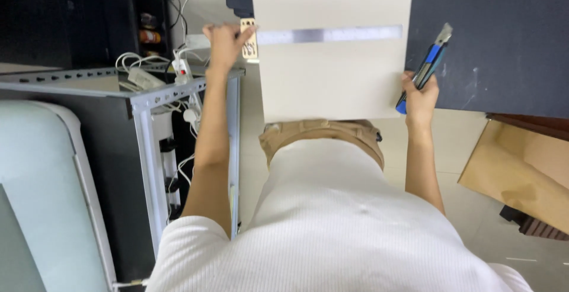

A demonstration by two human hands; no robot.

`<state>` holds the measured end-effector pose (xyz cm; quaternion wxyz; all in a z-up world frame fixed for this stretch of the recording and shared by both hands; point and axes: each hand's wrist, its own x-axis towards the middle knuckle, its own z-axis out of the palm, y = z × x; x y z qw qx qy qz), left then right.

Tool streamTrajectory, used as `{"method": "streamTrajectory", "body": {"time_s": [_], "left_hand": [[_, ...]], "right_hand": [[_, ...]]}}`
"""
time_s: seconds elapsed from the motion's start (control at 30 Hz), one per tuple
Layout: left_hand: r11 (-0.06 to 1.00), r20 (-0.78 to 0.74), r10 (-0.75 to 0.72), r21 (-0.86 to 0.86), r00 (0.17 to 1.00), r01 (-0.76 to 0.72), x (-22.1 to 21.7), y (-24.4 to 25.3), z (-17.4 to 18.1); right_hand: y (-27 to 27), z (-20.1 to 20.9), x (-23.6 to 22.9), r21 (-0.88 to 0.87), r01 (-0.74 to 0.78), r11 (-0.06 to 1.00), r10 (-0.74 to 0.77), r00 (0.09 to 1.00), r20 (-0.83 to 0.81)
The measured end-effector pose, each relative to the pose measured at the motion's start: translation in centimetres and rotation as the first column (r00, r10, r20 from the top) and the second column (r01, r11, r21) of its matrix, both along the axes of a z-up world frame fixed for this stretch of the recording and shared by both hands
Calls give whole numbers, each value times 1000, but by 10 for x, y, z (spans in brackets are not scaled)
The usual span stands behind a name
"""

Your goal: Measuring and cutting white boards using a ruler and utility knife on a workbench.

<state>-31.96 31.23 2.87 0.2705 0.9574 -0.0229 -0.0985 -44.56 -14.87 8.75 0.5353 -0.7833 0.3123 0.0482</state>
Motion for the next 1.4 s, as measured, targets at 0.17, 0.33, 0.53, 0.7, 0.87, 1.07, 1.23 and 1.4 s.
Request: {"method": "streamTrajectory", "body": {"time_s": [0.17,0.33,0.53,0.7,0.87,1.07,1.23,1.4], "left_hand": [[992,37,110,-64,993,-107,-63,-9,-13],[989,24,124,-85,992,-121,-90,-10,-6],[992,68,115,-54,991,-112,-47,-19,-6],[996,52,88,-24,995,-87,-18,-13,3],[998,77,63,-16,995,-62,-33,-9,4],[1000,77,20,-24,997,-18,-49,-8,6],[999,68,-17,34,998,15,-48,-8,-1],[995,79,-20,98,997,12,-46,-13,-3]], "right_hand": [[-2,-13,5,-22,30,999,-24,972,232],[3,-22,18,-6,58,998,-54,961,270],[13,-9,64,87,143,986,-161,953,257],[14,-4,86,220,232,947,-268,951,151],[8,-6,77,256,252,933,-274,960,55],[3,-24,68,99,140,985,-158,967,201],[9,-24,62,-67,66,996,-41,945,326],[9,-15,59,-17,27,999,-21,955,296]]}}
